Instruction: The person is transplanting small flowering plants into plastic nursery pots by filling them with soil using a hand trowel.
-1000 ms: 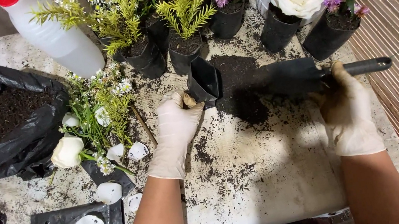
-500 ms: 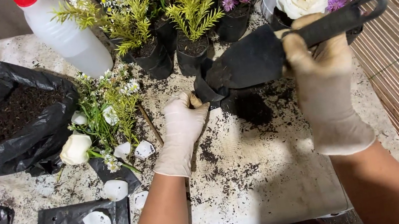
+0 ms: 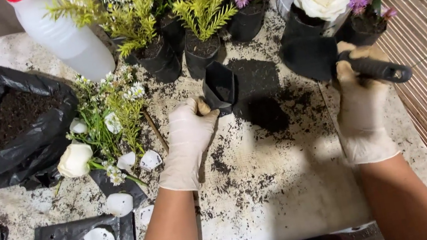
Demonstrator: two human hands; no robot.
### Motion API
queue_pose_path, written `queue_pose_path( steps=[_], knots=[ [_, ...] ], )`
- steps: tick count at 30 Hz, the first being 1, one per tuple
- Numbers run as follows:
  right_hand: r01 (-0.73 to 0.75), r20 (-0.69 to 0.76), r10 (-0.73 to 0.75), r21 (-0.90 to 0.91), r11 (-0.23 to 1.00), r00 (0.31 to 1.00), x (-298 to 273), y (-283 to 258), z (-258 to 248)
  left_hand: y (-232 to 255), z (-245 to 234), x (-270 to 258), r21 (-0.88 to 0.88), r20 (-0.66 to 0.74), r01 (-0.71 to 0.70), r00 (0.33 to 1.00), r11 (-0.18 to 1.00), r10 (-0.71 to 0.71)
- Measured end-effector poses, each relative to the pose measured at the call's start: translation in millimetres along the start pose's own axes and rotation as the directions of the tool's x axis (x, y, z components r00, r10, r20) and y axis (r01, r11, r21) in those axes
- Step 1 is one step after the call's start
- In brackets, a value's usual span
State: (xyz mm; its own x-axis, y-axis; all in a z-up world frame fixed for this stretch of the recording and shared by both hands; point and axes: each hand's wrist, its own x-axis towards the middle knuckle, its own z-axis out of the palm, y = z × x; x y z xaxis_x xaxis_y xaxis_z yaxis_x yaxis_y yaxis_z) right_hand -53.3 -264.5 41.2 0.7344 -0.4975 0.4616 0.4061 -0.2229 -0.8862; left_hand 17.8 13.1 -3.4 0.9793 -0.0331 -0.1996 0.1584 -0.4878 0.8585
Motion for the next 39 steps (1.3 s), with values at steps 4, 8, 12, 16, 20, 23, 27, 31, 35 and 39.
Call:
queue_pose_path(
  steps=[4,8,12,16,20,23,27,31,35,39],
  knots=[
    [-0.303,-0.067,0.327,0.241,0.922,0.942,1,16,-2,-35,19,22,0.072,-0.101,-0.102,0.989,0.992,0.109],
    [-0.476,-0.16,0.522,0.255,0.842,0.838,3,17,-3,-41,28,24,0.055,-0.132,-0.042,0.99,0.998,0.049],
    [-0.522,-0.154,0.595,0.342,0.781,0.789,10,12,-4,-45,33,32,0.111,-0.11,0.004,0.994,0.994,0.008],
    [-0.564,-0.139,0.676,0.446,0.695,0.724,16,35,-16,-17,21,15,0.169,-0.11,0.065,0.993,0.983,-0.047],
    [-0.592,-0.104,0.711,0.479,0.648,0.695,9,-4,-1,-43,31,29,0.108,-0.127,-0.092,0.986,0.99,0.106],
    [-0.575,-0.025,0.674,0.498,0.648,0.738,6,-1,-11,-58,35,42,0.237,-0.09,-0.072,0.991,0.969,0.096],
    [-0.576,0.056,0.637,0.495,0.651,0.769,8,-43,-10,11,0,-5,-0.1,-0.049,0.024,0.998,0.995,-0.029],
    [-0.534,0.176,0.514,0.439,0.722,0.84,9,-91,16,20,-6,-10,0.0,-0.031,0.025,0.999,1.0,-0.025],
    [-0.612,-0.095,0.695,0.398,0.683,0.713,26,-119,60,21,-7,-14,0.047,-0.049,0.018,0.999,0.999,-0.015],
    [-0.411,0.061,0.407,0.183,0.893,0.911,15,-110,66,23,-9,-13,0.046,-0.042,0.005,0.999,0.999,-0.003]
  ],
)
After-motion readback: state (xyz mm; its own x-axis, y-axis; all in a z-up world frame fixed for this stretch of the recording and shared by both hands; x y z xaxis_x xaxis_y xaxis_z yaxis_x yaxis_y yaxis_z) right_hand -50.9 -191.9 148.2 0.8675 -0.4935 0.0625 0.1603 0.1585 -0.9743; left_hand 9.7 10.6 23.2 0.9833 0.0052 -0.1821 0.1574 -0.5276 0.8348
